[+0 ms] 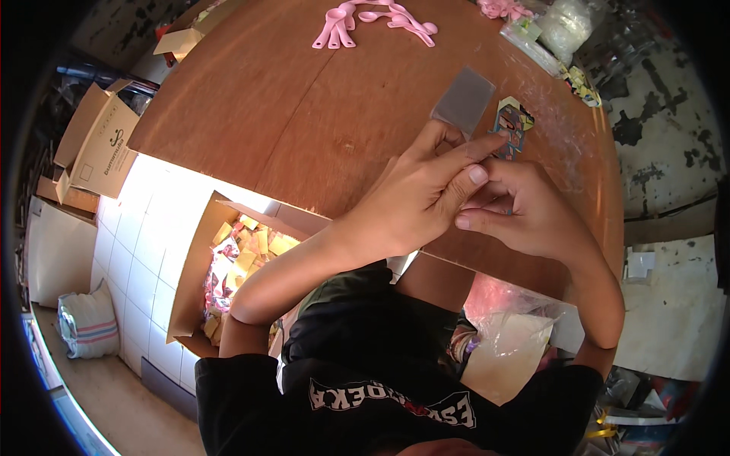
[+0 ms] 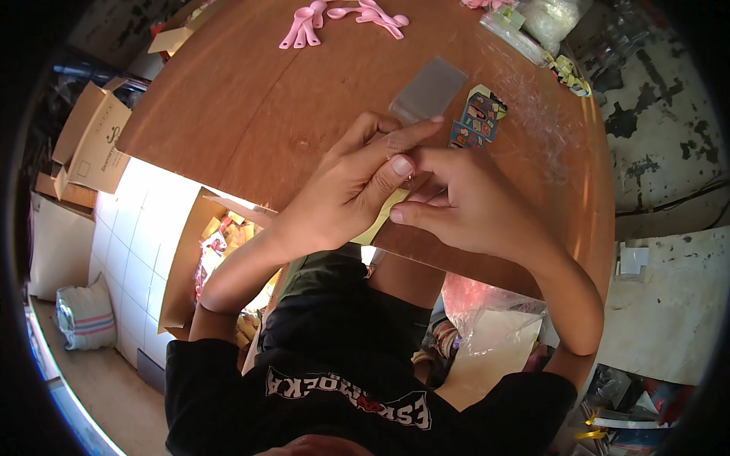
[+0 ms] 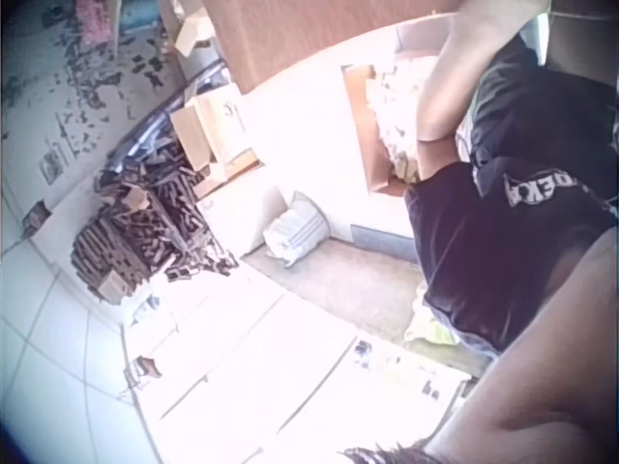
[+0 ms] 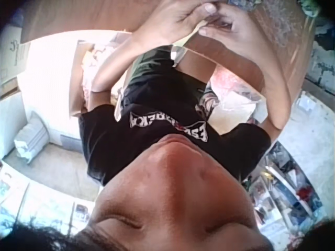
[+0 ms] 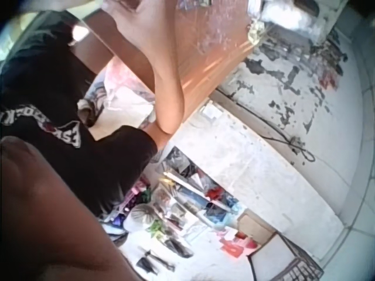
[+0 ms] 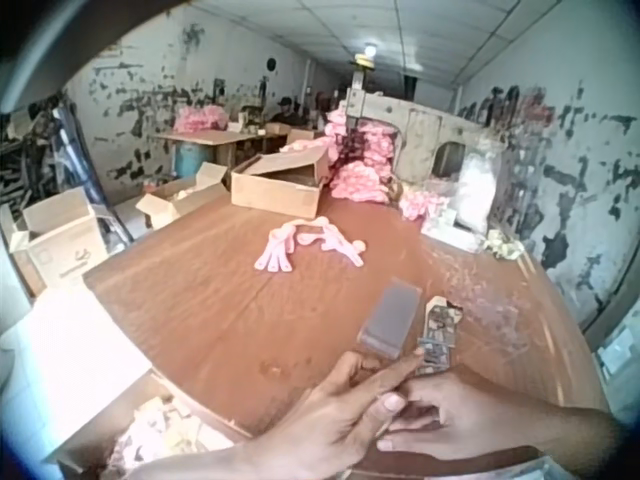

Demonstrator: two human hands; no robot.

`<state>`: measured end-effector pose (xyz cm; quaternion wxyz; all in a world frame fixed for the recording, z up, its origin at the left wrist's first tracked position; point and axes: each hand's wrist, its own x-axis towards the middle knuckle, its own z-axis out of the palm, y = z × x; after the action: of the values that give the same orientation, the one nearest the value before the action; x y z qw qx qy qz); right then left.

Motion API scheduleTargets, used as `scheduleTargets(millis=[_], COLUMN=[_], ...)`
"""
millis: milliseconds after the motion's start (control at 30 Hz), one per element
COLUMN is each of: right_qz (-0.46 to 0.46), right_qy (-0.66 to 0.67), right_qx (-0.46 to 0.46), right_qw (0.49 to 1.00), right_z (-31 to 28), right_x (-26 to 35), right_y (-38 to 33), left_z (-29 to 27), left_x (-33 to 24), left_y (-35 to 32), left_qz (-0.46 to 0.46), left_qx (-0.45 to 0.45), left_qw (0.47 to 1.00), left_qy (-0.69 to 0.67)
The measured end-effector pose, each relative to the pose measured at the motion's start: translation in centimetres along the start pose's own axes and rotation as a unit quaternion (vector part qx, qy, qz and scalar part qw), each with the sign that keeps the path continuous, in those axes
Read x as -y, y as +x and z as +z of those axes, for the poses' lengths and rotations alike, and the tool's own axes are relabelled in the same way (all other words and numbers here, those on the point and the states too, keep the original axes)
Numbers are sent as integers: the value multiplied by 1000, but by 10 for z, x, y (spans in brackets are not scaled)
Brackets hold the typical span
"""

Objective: The person repeatedly picks up pink plastic spoons and places them into small clear plastic bags along with yellow sticky notes. The person seals each bag and sets it aside on the table. The process is repeated multiple times with the same items.

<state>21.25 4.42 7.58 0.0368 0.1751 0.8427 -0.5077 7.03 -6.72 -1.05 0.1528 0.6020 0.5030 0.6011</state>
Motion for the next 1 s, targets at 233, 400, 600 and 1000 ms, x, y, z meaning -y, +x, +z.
scheduleTargets(millis=[233,400,600,1000], right_qz=[-38,-112,-125,41], right_qy=[-186,5,-17,-336], right_qx=[-82,-25,-167,-350], right_qw=[978,993,978,874], right_z=[10,3,-71,-134], right_x=[-3,-12,-33,-90], right_y=[13,32,125,327], left_z=[-9,-34,-48,-49], left_x=[1,3,6,17], left_y=[2,-21,-39,-42], left_qz=[19,-69,-160,-226], left_qx=[15,-2,-30,-63], left_qw=[1000,996,985,965], left_qy=[3,-59,-62,-118])
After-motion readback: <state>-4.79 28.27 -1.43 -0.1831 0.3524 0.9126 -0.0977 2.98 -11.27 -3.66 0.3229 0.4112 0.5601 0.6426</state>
